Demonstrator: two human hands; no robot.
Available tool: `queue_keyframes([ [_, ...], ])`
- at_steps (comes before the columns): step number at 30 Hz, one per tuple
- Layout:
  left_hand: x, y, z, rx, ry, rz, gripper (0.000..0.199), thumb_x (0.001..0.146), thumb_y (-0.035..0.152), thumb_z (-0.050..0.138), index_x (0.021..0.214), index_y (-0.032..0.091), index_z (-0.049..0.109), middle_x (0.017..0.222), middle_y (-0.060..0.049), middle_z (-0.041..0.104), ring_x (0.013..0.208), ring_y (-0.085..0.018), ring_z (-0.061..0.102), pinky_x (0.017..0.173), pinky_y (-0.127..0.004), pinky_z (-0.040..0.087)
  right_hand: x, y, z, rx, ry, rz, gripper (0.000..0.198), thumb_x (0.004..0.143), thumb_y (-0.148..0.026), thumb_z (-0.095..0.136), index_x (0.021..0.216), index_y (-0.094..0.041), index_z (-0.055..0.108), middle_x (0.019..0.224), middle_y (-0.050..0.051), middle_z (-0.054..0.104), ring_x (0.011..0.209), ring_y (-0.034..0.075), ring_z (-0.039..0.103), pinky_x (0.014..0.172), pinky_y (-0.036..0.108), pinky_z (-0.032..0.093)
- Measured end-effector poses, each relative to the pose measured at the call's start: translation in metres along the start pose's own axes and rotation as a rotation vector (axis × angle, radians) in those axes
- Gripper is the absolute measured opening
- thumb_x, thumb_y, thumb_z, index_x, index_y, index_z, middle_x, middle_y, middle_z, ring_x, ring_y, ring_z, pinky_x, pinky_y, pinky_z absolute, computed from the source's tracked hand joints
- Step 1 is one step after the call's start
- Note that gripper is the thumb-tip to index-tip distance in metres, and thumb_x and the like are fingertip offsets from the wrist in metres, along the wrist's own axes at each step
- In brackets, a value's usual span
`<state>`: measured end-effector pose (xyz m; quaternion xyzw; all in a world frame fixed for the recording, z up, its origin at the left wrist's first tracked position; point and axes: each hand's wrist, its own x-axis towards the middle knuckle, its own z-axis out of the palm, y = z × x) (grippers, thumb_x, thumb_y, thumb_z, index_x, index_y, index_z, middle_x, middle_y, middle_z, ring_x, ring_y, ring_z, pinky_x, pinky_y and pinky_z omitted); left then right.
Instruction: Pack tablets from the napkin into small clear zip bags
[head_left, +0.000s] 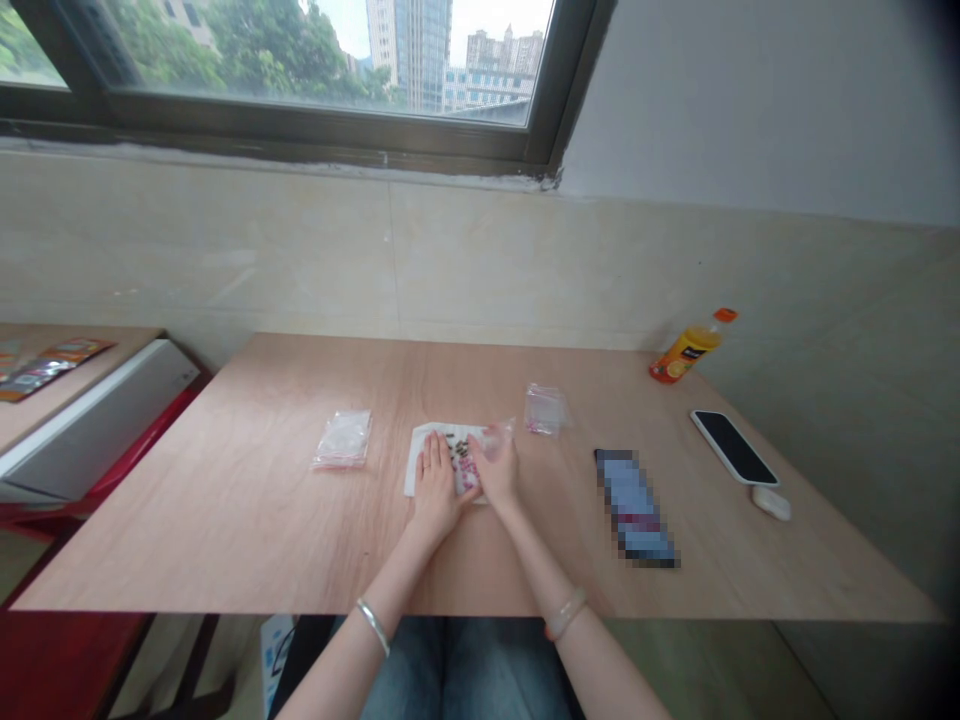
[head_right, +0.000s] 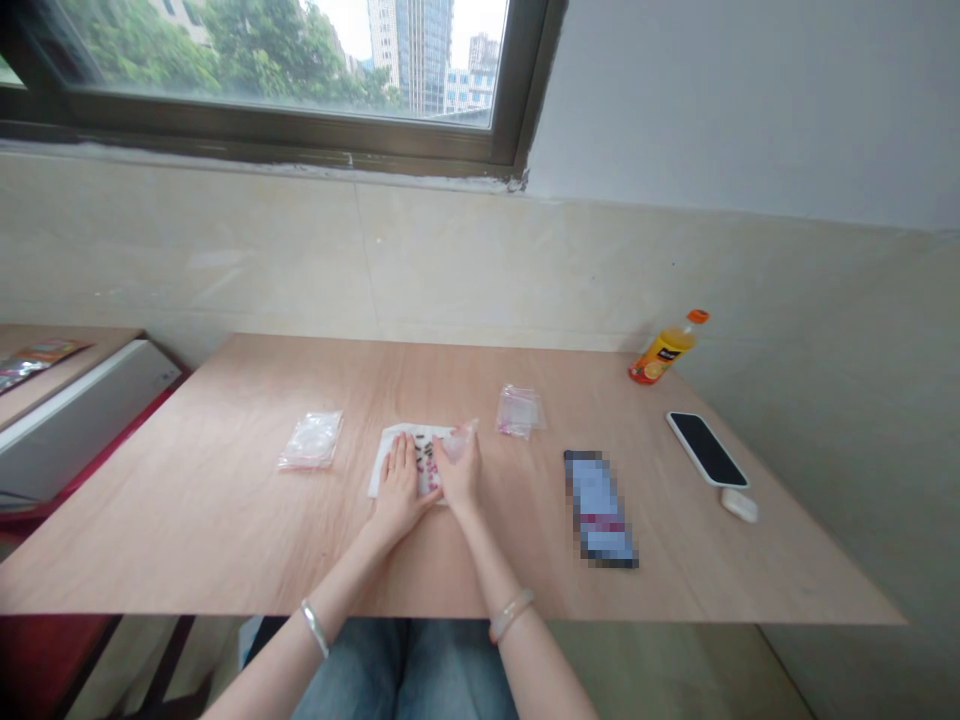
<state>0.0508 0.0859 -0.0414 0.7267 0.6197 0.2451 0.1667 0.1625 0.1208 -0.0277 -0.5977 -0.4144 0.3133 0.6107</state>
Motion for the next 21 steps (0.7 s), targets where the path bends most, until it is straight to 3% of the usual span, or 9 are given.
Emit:
queue_keyframes([
  [4, 0.002, 0.005, -0.012, -0.217, 0.028, -0.021, 0.090, 0.077, 0.056, 0.060, 0.145, 0.008, 0.027, 0.154, -0.024, 0.021, 0.145, -0.035, 0.015, 0.114, -0.053, 0.020, 0.013, -0.022, -0.017, 0.361, -0.112, 0.227, 0.040, 0.063, -0.030, 0.074, 0.101, -0.020, 0.062, 0.086, 0.000, 0.065, 0.075, 0.015, 0.062, 0.072, 0.028, 0.050],
  [6, 0.008, 0.009, -0.021, -0.407, 0.073, -0.091, 0.076, 0.083, 0.055, 0.052, 0.141, 0.009, 0.036, 0.151, -0.023, 0.030, 0.141, -0.033, 0.028, 0.111, -0.049, 0.030, 0.016, -0.037, -0.026, 0.510, -0.250, 0.330, 0.040, 0.062, -0.026, 0.076, 0.100, -0.020, 0.063, 0.087, 0.000, 0.068, 0.075, 0.014, 0.063, 0.072, 0.027, 0.051],
  [9, 0.020, 0.016, -0.042, -0.742, -0.009, -0.252, 0.058, 0.087, 0.056, 0.041, 0.117, 0.010, 0.060, 0.120, -0.020, 0.062, 0.107, -0.028, 0.063, 0.083, -0.040, 0.052, 0.014, -0.060, -0.034, 0.608, -0.475, 0.417, 0.040, 0.061, -0.019, 0.079, 0.098, -0.019, 0.063, 0.087, 0.001, 0.071, 0.076, 0.013, 0.066, 0.075, 0.027, 0.053],
  [11, 0.027, 0.019, -0.059, -0.899, -0.154, -0.287, 0.053, 0.083, 0.058, 0.048, 0.096, 0.010, 0.067, 0.089, -0.013, 0.071, 0.077, -0.022, 0.068, 0.064, -0.031, 0.052, 0.010, -0.071, -0.035, 0.592, -0.611, 0.456, 0.040, 0.061, -0.016, 0.080, 0.098, -0.018, 0.063, 0.084, 0.003, 0.072, 0.075, 0.015, 0.068, 0.073, 0.028, 0.054],
  [13, 0.029, 0.020, -0.074, -0.974, -0.205, -0.274, 0.045, 0.074, 0.054, 0.062, 0.084, 0.011, 0.069, 0.074, -0.008, 0.069, 0.063, -0.016, 0.064, 0.056, -0.025, 0.047, 0.007, -0.078, -0.032, 0.582, -0.692, 0.472, 0.043, 0.061, -0.016, 0.080, 0.100, -0.016, 0.062, 0.085, 0.005, 0.072, 0.076, 0.017, 0.069, 0.071, 0.029, 0.055],
  [17, 0.028, 0.008, -0.097, -0.968, -0.043, -0.313, 0.033, 0.063, 0.042, 0.073, 0.078, 0.013, 0.069, 0.069, -0.005, 0.069, 0.061, -0.014, 0.062, 0.056, -0.023, 0.045, -0.001, -0.076, -0.016, 0.568, -0.684, 0.470, 0.056, 0.060, -0.017, 0.080, 0.111, -0.016, 0.056, 0.077, 0.003, 0.071, 0.063, 0.016, 0.067, 0.057, 0.027, 0.053],
  [21, 0.029, -0.021, -0.115, -0.900, 0.128, -0.340, 0.031, 0.060, 0.041, 0.074, 0.074, 0.014, 0.069, 0.065, -0.005, 0.069, 0.059, -0.015, 0.061, 0.055, -0.025, 0.045, -0.011, -0.062, 0.014, 0.374, -0.590, 0.419, 0.064, 0.060, -0.021, 0.079, 0.117, -0.016, 0.050, 0.061, -0.004, 0.065, 0.047, 0.014, 0.059, 0.043, 0.022, 0.045],
])
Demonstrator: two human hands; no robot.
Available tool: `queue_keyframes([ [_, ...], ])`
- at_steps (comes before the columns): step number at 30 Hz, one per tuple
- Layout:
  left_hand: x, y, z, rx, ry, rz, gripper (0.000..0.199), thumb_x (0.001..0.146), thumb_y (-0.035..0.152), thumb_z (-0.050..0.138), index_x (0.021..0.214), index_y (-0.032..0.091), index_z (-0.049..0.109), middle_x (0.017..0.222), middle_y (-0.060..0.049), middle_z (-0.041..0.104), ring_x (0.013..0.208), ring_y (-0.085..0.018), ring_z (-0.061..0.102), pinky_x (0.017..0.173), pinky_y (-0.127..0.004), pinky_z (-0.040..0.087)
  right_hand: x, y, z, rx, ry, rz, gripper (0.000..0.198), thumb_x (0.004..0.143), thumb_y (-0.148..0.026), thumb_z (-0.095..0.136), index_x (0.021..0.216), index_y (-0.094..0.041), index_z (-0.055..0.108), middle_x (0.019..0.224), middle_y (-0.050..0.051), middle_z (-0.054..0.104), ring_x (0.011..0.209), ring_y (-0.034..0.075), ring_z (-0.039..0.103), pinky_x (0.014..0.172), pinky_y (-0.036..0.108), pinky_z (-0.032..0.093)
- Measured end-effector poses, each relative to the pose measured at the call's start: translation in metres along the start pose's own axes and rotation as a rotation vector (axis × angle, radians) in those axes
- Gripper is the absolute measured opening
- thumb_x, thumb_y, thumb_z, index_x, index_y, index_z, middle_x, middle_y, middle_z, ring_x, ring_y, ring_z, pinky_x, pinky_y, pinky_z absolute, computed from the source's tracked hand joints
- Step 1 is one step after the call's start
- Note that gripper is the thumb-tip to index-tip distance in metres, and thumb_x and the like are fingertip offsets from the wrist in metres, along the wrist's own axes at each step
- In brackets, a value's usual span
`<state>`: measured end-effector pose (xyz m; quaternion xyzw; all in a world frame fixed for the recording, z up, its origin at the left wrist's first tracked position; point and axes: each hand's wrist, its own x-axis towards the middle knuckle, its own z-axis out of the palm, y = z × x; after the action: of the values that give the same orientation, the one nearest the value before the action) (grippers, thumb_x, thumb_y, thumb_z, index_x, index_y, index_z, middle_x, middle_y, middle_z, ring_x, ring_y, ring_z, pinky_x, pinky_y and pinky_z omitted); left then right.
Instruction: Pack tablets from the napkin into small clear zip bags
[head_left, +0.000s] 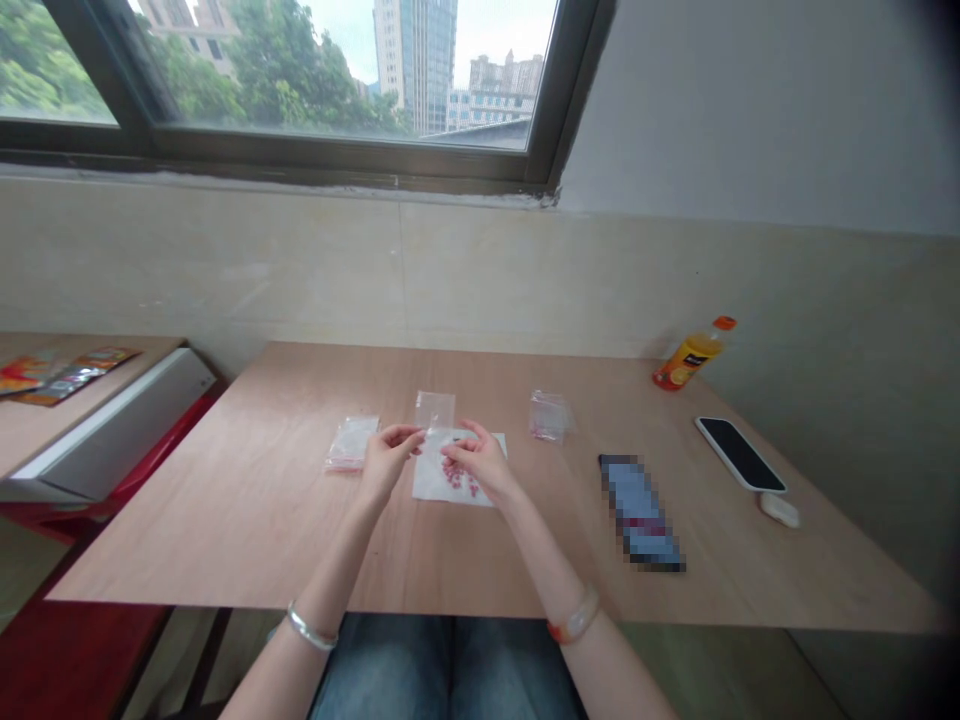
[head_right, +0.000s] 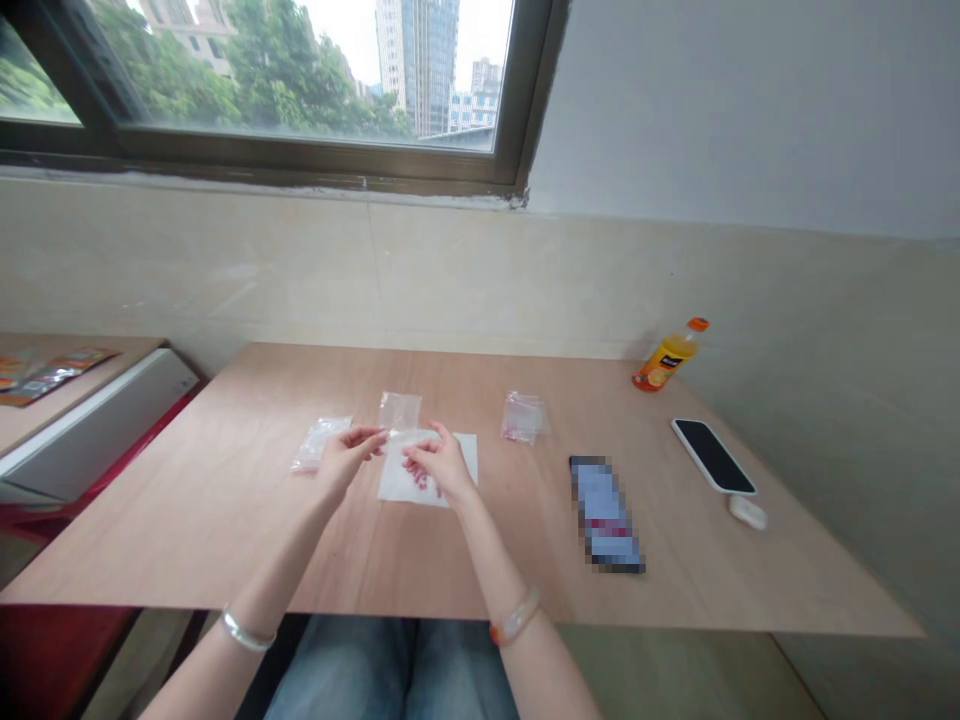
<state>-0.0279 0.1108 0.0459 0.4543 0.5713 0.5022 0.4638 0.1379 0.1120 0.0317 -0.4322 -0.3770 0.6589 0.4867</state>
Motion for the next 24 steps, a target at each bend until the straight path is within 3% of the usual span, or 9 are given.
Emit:
queue_keyframes([
  [2, 0.009, -0.003, -0.021, 0.032, 0.062, 0.027, 0.032, 0.058, 0.042, 0.074, 0.074, 0.014, 0.070, 0.065, -0.005, 0.069, 0.058, -0.015, 0.061, 0.054, -0.025, 0.044, 0.008, 0.012, 0.016, -0.146, 0.058, -0.036, 0.059, 0.065, -0.025, 0.075, 0.117, -0.016, 0.049, 0.061, -0.003, 0.064, 0.047, 0.014, 0.058, 0.044, 0.023, 0.045],
  [4, 0.018, -0.007, -0.044, 0.102, 0.116, 0.025, 0.034, 0.058, 0.042, 0.074, 0.076, 0.014, 0.070, 0.067, -0.006, 0.070, 0.059, -0.016, 0.061, 0.054, -0.024, 0.045, 0.015, 0.021, 0.035, -0.353, 0.073, -0.132, 0.053, 0.071, -0.026, 0.071, 0.118, -0.017, 0.051, 0.071, 0.001, 0.068, 0.058, 0.017, 0.063, 0.055, 0.029, 0.051],
  [6, 0.027, -0.013, -0.067, 0.225, 0.147, 0.008, 0.033, 0.060, 0.042, 0.070, 0.078, 0.014, 0.070, 0.069, -0.005, 0.071, 0.062, -0.016, 0.063, 0.057, -0.024, 0.046, 0.020, 0.028, 0.056, -0.628, 0.040, -0.313, 0.049, 0.075, -0.023, 0.065, 0.123, -0.018, 0.052, 0.098, 0.009, 0.070, 0.088, 0.022, 0.067, 0.079, 0.037, 0.053],
  [9, 0.034, -0.026, -0.096, 0.358, 0.194, -0.026, 0.024, 0.062, 0.035, 0.067, 0.075, 0.015, 0.069, 0.067, -0.004, 0.070, 0.067, -0.019, 0.065, 0.062, -0.026, 0.048, 0.024, 0.040, 0.084, -1.036, -0.155, -0.514, 0.046, 0.084, -0.018, 0.053, 0.129, -0.014, 0.052, 0.137, 0.016, 0.052, 0.129, 0.027, 0.045, 0.107, 0.044, 0.034],
  [13, 0.034, -0.041, -0.114, 0.527, 0.288, -0.073, 0.021, 0.063, 0.027, 0.067, 0.080, 0.014, 0.069, 0.077, -0.010, 0.071, 0.081, -0.028, 0.067, 0.076, -0.038, 0.050, 0.024, 0.060, 0.108, -1.317, -0.391, -0.460, 0.040, 0.091, -0.024, 0.043, 0.128, -0.011, 0.054, 0.139, 0.016, 0.050, 0.136, 0.027, 0.037, 0.112, 0.044, 0.027],
  [16, 0.037, -0.049, -0.109, 0.765, 0.335, 0.103, 0.034, 0.075, 0.025, 0.059, 0.107, 0.013, 0.065, 0.116, -0.018, 0.065, 0.110, -0.032, 0.060, 0.095, -0.045, 0.043, 0.019, 0.070, 0.118, -1.375, -0.404, -0.432, 0.040, 0.093, -0.026, 0.041, 0.125, -0.008, 0.056, 0.135, 0.018, 0.054, 0.132, 0.027, 0.042, 0.110, 0.043, 0.030],
  [19, 0.045, -0.060, -0.096, 1.040, 0.118, 0.303, 0.042, 0.089, 0.025, 0.042, 0.127, 0.013, 0.055, 0.142, -0.016, 0.048, 0.133, -0.028, 0.043, 0.108, -0.043, 0.034, 0.011, 0.072, 0.124, -1.360, -0.367, -0.404, 0.044, 0.091, -0.027, 0.044, 0.126, -0.003, 0.055, 0.133, 0.022, 0.053, 0.130, 0.029, 0.044, 0.110, 0.042, 0.030],
  [21, 0.052, -0.070, -0.090, 1.129, -0.051, 0.267, 0.047, 0.093, 0.027, 0.034, 0.135, 0.013, 0.049, 0.146, -0.015, 0.044, 0.139, -0.026, 0.035, 0.111, -0.046, 0.029, 0.007, 0.072, 0.127, -1.344, -0.343, -0.370, 0.052, 0.090, -0.030, 0.047, 0.132, 0.000, 0.049, 0.138, 0.024, 0.048, 0.134, 0.030, 0.038, 0.113, 0.043, 0.026],
  [24, 0.059, -0.085, -0.089, 1.219, -0.146, 0.235, 0.049, 0.095, 0.026, 0.028, 0.142, 0.021, 0.041, 0.150, -0.011, 0.038, 0.141, -0.025, 0.031, 0.113, -0.053, 0.023, 0.003, 0.075, 0.128, -1.317, -0.323, -0.322, 0.061, 0.091, -0.036, 0.046, 0.140, 0.001, 0.040, 0.146, 0.022, 0.038, 0.141, 0.029, 0.028, 0.116, 0.043, 0.020],
])
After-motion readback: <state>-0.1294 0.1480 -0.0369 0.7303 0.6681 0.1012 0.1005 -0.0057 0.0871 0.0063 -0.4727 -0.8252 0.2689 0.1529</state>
